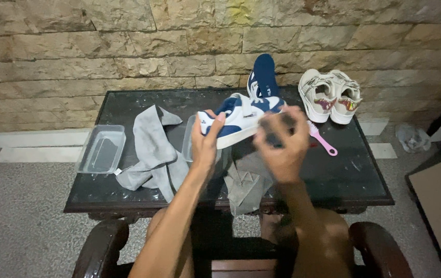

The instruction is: The person scrubs a blue and white sneaker with a brush and wipes it with a cloth. They alternate between brushing and wiping the shoe's upper and sides while holding it in one hand.

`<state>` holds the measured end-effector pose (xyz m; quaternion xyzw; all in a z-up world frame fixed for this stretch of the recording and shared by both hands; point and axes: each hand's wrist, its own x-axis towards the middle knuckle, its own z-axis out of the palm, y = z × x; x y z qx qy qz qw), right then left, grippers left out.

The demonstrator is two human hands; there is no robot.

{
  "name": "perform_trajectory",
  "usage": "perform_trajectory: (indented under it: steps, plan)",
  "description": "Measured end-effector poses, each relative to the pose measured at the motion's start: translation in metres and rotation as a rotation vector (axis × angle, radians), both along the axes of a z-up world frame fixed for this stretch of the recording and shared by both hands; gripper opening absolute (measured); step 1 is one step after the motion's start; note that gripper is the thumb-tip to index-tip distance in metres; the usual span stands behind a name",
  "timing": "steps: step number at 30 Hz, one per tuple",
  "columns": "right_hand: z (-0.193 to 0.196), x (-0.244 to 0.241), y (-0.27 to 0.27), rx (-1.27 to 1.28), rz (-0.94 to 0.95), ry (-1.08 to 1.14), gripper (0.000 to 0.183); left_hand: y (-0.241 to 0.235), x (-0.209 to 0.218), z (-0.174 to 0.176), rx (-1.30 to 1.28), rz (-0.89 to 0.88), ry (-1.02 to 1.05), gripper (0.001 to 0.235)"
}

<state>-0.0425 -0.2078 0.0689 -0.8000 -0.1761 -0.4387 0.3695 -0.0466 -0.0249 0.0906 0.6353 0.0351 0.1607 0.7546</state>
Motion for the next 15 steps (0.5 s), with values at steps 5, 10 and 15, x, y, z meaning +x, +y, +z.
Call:
perform_trajectory:
  steps: [5, 10, 15]
  plan:
    - [0.009, -0.020, 0.024, -0.077, 0.040, -0.010, 0.041, -0.007, 0.013, -0.010, -0.016, -0.015, -0.005, 0.046]
    - [0.009, -0.009, 0.007, -0.066, 0.065, 0.005, 0.037, 0.000, 0.001, -0.003, -0.012, -0.015, 0.042, 0.049]
    - [0.006, -0.022, 0.025, -0.053, 0.072, 0.028, 0.034, -0.007, 0.010, -0.010, 0.003, -0.024, 0.031, 0.046]
